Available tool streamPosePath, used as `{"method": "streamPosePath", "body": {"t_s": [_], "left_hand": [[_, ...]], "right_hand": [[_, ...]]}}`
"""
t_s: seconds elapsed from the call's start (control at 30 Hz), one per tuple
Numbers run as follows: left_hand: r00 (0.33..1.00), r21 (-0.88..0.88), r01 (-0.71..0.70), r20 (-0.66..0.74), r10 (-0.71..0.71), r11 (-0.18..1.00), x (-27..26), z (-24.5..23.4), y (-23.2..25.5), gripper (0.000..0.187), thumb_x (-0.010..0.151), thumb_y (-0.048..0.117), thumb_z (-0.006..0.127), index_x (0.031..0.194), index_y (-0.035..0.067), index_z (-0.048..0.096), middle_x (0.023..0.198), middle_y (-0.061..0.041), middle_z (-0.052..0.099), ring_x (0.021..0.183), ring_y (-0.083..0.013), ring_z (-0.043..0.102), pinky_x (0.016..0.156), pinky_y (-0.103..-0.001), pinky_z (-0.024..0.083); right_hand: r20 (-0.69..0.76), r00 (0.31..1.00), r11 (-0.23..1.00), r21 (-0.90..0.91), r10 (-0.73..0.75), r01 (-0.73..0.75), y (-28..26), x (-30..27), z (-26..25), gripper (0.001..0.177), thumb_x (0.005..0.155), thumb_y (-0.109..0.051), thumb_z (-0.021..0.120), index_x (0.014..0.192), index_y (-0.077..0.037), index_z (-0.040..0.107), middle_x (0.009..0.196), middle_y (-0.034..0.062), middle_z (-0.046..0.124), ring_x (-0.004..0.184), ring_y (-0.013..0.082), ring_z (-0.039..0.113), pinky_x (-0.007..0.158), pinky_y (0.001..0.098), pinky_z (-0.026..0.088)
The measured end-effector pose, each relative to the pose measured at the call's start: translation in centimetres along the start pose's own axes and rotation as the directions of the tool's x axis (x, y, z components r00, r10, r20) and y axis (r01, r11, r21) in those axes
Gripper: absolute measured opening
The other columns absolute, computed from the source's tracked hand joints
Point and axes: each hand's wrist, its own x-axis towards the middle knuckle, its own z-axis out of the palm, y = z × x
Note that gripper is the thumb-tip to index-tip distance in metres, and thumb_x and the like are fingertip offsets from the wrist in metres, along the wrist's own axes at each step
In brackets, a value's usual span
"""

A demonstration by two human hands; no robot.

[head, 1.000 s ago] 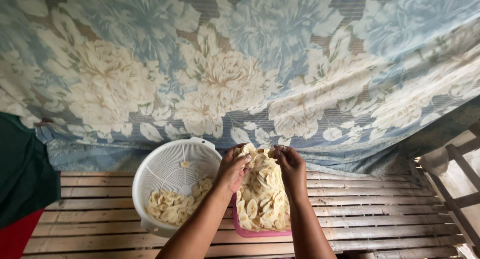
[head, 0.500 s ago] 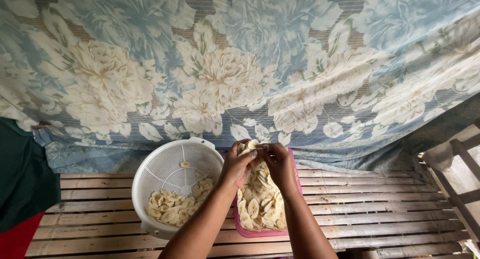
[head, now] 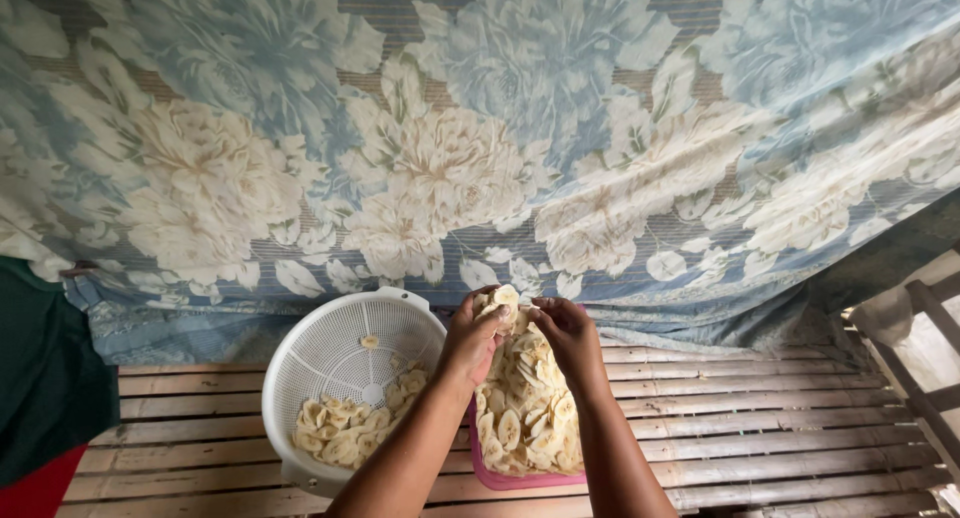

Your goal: The person picks up thin banana slices from a white colander and places them into a purple tray by hand, separating any stuck pieces.

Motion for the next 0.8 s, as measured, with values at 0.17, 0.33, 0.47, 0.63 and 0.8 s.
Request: {"method": "streamPosePath", "body": {"t_s": [0.17, 0.33, 0.47, 0.63, 0.8], "left_hand": [[0.999, -0.021, -0.037, 0.031, 0.038, 0.999, 0.3, -0.3, 0.0, 0.035, 0.091, 0.001, 0.067, 0.125, 0.009, 0.062, 0.110, -0.005, 0.071, 0.094, -0.0159, 0.069, 0.075, -0.028, 0.056], [0.999, 0.006, -0.024, -0.030, 0.024, 1.000, -0.1, 0.8, 0.1, 0.039, 0.090, -0.001, 0.068, 0.127, 0.008, 0.060, 0.116, -0.010, 0.071, 0.102, -0.0211, 0.070, 0.079, -0.033, 0.054], [0.998, -0.027, -0.055, -0.035, 0.054, 0.998, 0.6, 1.6, 0.4, 0.039, 0.089, -0.002, 0.069, 0.126, 0.006, 0.059, 0.117, -0.011, 0.070, 0.103, -0.0220, 0.071, 0.088, -0.036, 0.060], [0.990, 0.078, -0.073, -0.115, 0.081, 0.994, 0.6, 1.0, -0.3, 0.040, 0.089, -0.001, 0.066, 0.127, 0.005, 0.059, 0.117, -0.010, 0.069, 0.101, -0.0200, 0.068, 0.085, -0.034, 0.058], [0.967, 0.139, -0.243, -0.044, 0.251, 0.960, -1.4, 2.3, -1.2, 0.041, 0.091, -0.007, 0.063, 0.130, 0.003, 0.057, 0.124, -0.008, 0.063, 0.111, -0.0149, 0.066, 0.099, -0.026, 0.056]], "right_hand": [[-0.048, 0.999, 0.992, 0.128, 0.015, -0.009, 1.2, 0.2, -0.1, 0.017, 0.095, -0.007, 0.072, 0.106, 0.005, 0.072, 0.097, 0.0052, 0.075, 0.089, 0.0099, 0.067, 0.084, 0.0249, 0.054], [-0.122, 0.992, 0.987, 0.163, 0.019, 0.001, 2.3, 0.2, -0.6, 0.016, 0.097, -0.009, 0.072, 0.105, 0.003, 0.072, 0.095, 0.0037, 0.072, 0.086, 0.0091, 0.063, 0.080, 0.0241, 0.051], [-0.166, 0.986, 0.993, 0.121, 0.026, -0.005, 1.6, 0.6, -1.1, 0.018, 0.096, -0.014, 0.071, 0.107, 0.001, 0.072, 0.093, 0.0022, 0.072, 0.084, 0.0089, 0.062, 0.077, 0.0235, 0.049], [-0.182, 0.982, 0.979, 0.204, 0.047, -0.009, 0.4, -0.1, -0.9, 0.015, 0.097, -0.013, 0.069, 0.106, -0.001, 0.070, 0.095, 0.0028, 0.072, 0.087, 0.0098, 0.067, 0.079, 0.0243, 0.052], [-0.168, 0.962, 0.975, 0.000, -0.217, 0.220, 0.3, -0.4, 0.7, 0.013, 0.098, -0.007, 0.068, 0.107, 0.002, 0.069, 0.103, 0.0057, 0.074, 0.095, 0.0095, 0.068, 0.087, 0.0243, 0.054]]}}
